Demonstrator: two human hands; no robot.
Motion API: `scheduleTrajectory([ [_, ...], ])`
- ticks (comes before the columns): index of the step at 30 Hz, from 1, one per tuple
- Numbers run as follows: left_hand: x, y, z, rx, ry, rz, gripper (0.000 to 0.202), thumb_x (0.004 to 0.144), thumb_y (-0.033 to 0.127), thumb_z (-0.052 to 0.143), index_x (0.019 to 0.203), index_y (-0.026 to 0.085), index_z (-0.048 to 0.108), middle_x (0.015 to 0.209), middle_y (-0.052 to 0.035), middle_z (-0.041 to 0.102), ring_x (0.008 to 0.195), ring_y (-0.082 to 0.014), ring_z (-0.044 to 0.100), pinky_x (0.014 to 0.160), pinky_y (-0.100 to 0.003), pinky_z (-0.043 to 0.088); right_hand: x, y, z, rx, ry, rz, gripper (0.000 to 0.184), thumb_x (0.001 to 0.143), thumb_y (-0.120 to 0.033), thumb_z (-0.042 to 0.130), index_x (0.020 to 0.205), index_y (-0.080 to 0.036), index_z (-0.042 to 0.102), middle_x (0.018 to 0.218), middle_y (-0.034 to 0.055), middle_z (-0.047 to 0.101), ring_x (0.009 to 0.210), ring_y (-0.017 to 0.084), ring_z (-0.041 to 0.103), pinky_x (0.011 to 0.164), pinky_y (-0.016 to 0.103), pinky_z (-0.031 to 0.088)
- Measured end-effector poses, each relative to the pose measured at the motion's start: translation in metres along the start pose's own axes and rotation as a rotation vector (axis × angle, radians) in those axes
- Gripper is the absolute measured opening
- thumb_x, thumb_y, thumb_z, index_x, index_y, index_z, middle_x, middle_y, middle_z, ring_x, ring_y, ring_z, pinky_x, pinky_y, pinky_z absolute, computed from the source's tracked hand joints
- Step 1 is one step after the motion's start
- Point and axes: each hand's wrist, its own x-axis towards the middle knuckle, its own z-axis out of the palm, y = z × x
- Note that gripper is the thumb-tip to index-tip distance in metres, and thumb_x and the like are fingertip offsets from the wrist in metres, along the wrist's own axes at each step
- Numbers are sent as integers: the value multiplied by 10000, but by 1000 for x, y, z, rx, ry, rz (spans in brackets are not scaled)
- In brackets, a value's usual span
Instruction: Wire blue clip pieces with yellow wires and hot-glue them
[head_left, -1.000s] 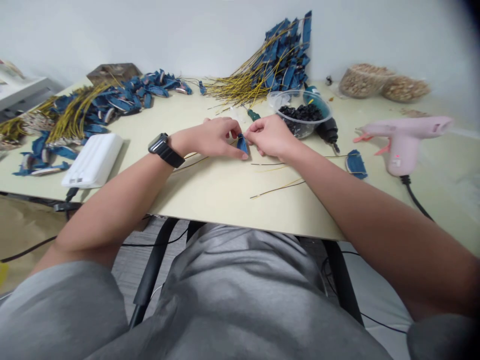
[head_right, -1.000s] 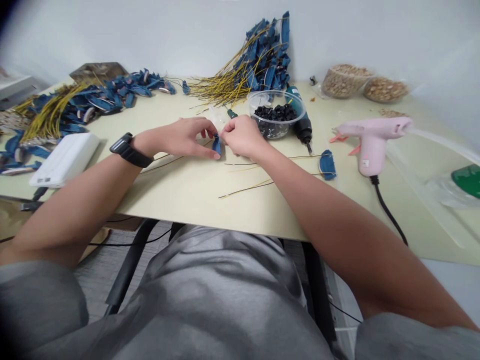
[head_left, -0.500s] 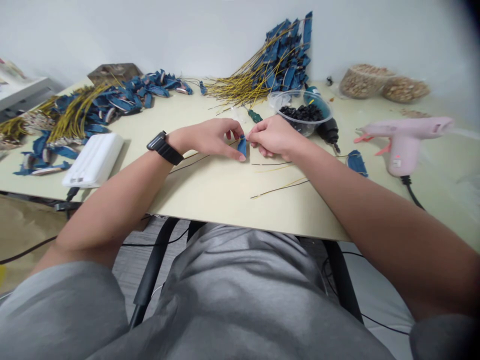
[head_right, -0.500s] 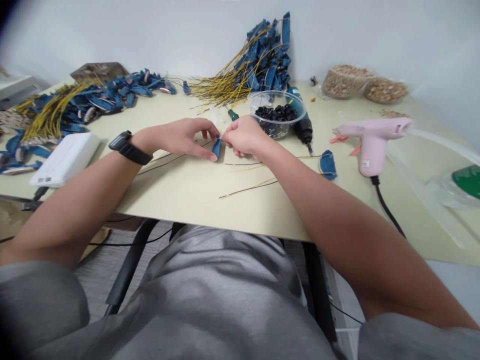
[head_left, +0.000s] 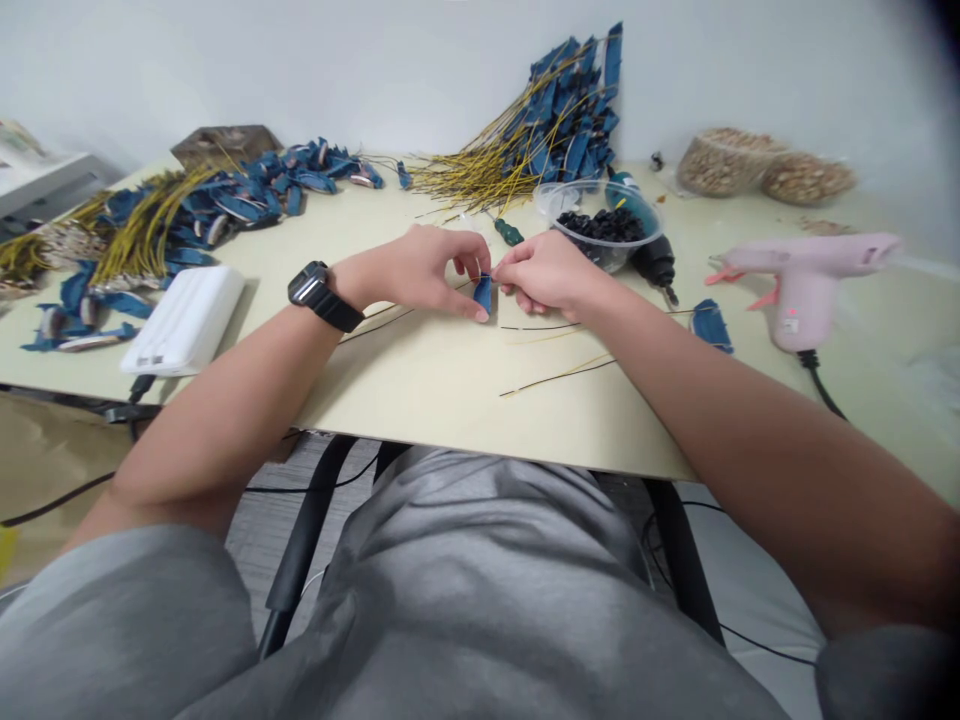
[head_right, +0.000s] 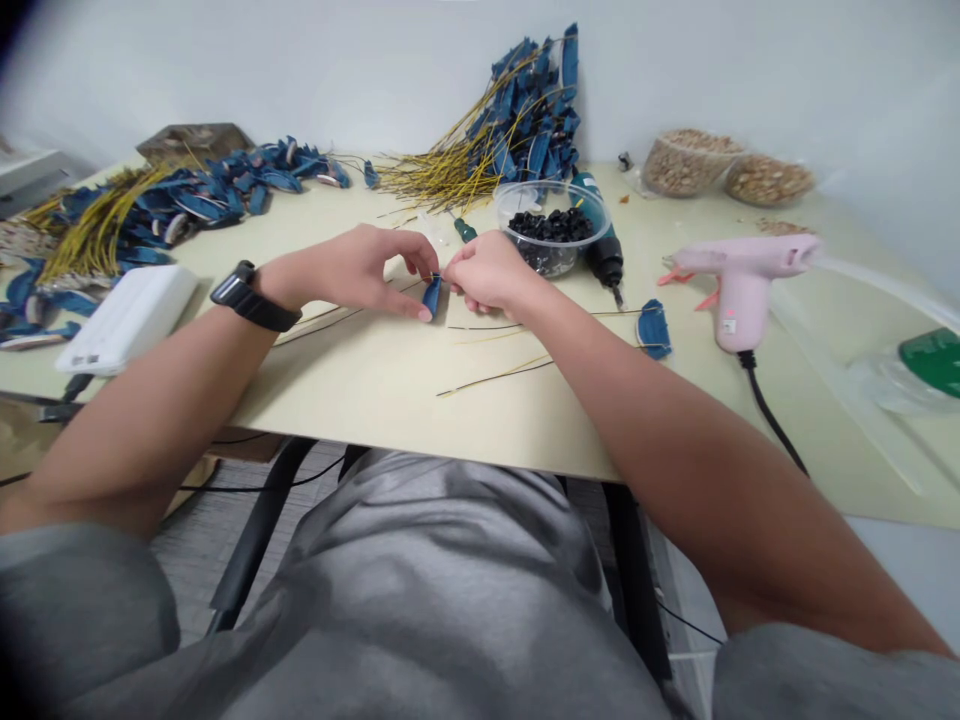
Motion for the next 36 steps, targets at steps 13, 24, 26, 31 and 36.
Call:
scheduleTrajectory([
  [13, -2, 8, -5, 70, -20, -14, 619, 841, 659, 947, 1281, 226, 900, 1276, -91, 888, 1200, -329, 804, 1141, -398, 520, 2, 2, -2, 7, -31, -10, 319, 1049, -160, 742, 751, -232, 656, 537, 23, 578, 453, 135, 424, 478, 304, 287],
  [24, 0, 1, -2, 44, -10, -14, 763, 794, 706, 960, 1382, 231, 852, 1325, -108, 870, 1226, -342, 797, 1110, -389, 534, 1, 2, -1, 7, -22, 4, 382, 1092, -165, 748, 736, -236, 630, 543, 12, 565, 435, 115, 403, 466, 301, 249],
  [26, 0, -1, -1, 41, -8, -14, 871, 778, 735, 957, 1472, 227, 817, 1346, -118, 866, 1217, -340, 799, 1100, -389, 538, 0, 1, -2, 12, -28, -6, 410, 1115, -159, 717, 719, -230, 635, 539, 18, 563, 427, 114, 403, 459, 301, 239],
  [31, 1, -2, 1, 45, -24, -14, 863, 800, 799, 898, 1446, 229, 854, 1357, -114, 862, 1245, -351, 792, 1096, -394, 537, -2, -1, -2, 20, -40, 1, 433, 1127, -134, 708, 709, -223, 636, 509, 12, 551, 382, 103, 393, 403, 269, 233],
  [36, 3, -6, 2, 37, -18, -2, 832, 760, 786, 938, 1394, 249, 884, 1320, -100, 866, 1214, -341, 790, 1082, -389, 533, -2, -2, -2, 19, -30, -3, 420, 1099, -131, 762, 710, -229, 637, 498, 7, 546, 382, 103, 386, 382, 259, 226],
])
